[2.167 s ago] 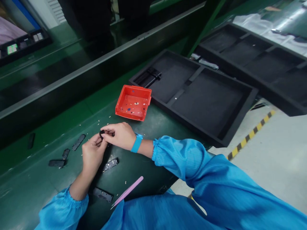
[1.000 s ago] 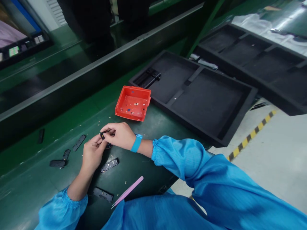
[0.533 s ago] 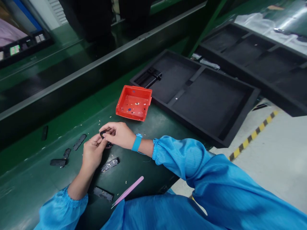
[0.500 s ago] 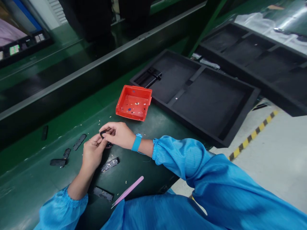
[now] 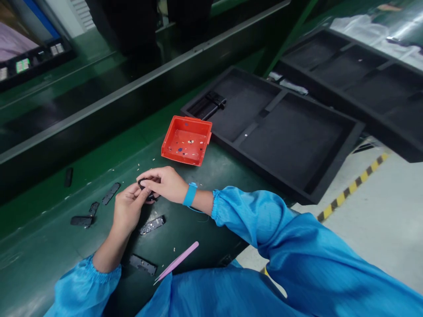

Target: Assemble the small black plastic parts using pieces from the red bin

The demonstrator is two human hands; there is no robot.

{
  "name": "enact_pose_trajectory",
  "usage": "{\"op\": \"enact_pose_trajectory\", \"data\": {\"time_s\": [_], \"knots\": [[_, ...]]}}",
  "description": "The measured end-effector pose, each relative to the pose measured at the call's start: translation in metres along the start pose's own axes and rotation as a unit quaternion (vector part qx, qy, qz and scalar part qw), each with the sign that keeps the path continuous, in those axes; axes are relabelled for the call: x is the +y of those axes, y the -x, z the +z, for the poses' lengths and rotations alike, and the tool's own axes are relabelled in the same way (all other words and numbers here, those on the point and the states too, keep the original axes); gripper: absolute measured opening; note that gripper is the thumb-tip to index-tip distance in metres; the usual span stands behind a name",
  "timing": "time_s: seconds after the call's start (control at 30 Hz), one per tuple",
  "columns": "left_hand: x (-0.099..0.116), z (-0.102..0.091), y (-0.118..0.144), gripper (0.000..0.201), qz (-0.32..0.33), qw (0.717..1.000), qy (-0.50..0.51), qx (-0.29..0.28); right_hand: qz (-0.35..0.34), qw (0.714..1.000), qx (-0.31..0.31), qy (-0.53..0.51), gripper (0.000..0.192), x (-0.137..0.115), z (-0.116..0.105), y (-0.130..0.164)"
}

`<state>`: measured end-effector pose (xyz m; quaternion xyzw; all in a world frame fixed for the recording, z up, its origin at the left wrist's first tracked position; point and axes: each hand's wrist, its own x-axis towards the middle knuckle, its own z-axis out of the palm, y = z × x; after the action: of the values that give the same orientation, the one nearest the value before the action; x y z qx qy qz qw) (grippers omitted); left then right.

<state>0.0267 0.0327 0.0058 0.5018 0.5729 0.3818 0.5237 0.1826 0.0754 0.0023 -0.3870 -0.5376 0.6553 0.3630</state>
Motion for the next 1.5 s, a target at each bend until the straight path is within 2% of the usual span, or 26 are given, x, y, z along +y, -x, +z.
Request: {"op": "enact_pose_trajectory", "data": {"time_s": [0.33, 0.47, 0.53, 0.6, 0.67, 0.73, 0.8, 0.83, 0.97, 1.03, 1.13, 1.23, 1.33, 1.43, 1.5], "knots": [[0.002, 0.003, 0.002, 0.033, 0.007, 1.0, -0.023, 0.004, -0.004, 1.0, 0.016, 0.012, 0.018, 0.003, 0.002, 0.0], [0.001, 0.002, 0.007, 0.025, 0.027, 0.994, -0.106, 0.022, -0.034, 0.999, 0.011, 0.032, 0.012, 0.002, 0.002, -0.002], [0.0, 0.0, 0.009, 0.021, 0.035, 0.989, -0.138, 0.028, -0.035, 0.999, -0.012, 0.038, 0.01, 0.001, 0.001, -0.004], [-0.001, -0.002, 0.008, 0.02, 0.033, 0.992, -0.114, 0.029, -0.044, 0.997, -0.042, 0.046, 0.013, -0.002, 0.0, -0.004], [-0.001, -0.003, 0.006, 0.023, 0.025, 0.999, -0.04, 0.023, -0.091, 0.991, -0.04, 0.085, 0.025, -0.005, -0.002, -0.003], [0.001, -0.003, 0.003, 0.026, 0.01, 0.998, 0.053, 0.018, -0.164, 0.973, 0.023, 0.16, 0.03, -0.008, -0.004, 0.002], [0.003, -0.004, 0.001, 0.028, -0.008, 0.992, 0.125, 0.023, -0.228, 0.937, 0.086, 0.25, 0.024, -0.009, -0.004, 0.008], [0.004, -0.004, 0.001, 0.029, -0.015, 0.988, 0.15, 0.029, -0.258, 0.915, 0.098, 0.296, 0.022, -0.009, -0.004, 0.012], [0.005, -0.005, 0.003, 0.027, -0.029, 0.983, 0.177, 0.036, -0.349, 0.832, 0.073, 0.424, 0.011, -0.003, 0.002, 0.02], [0.004, -0.004, 0.005, 0.025, -0.026, 0.986, 0.164, 0.031, -0.356, 0.816, 0.079, 0.449, 0.018, -0.001, 0.004, 0.02], [0.004, -0.005, 0.006, 0.03, -0.015, 0.991, 0.129, 0.029, -0.345, 0.809, 0.077, 0.47, 0.024, 0.0, 0.004, 0.02], [0.011, -0.016, 0.01, 0.036, 0.002, 0.998, 0.054, 0.012, -0.324, 0.797, 0.07, 0.504, 0.02, -0.006, 0.0, 0.024], [0.019, -0.039, 0.023, 0.056, 0.057, 0.993, -0.101, 0.005, -0.312, 0.782, 0.007, 0.539, 0.014, -0.013, -0.003, 0.036], [0.02, -0.056, 0.047, 0.066, 0.086, 0.958, -0.268, -0.058, -0.35, 0.739, -0.127, 0.561, 0.018, -0.017, 0.0, 0.048], [0.015, -0.056, 0.065, 0.06, 0.093, 0.929, -0.343, -0.102, -0.363, 0.712, -0.191, 0.569, 0.02, -0.016, 0.006, 0.054]]}}
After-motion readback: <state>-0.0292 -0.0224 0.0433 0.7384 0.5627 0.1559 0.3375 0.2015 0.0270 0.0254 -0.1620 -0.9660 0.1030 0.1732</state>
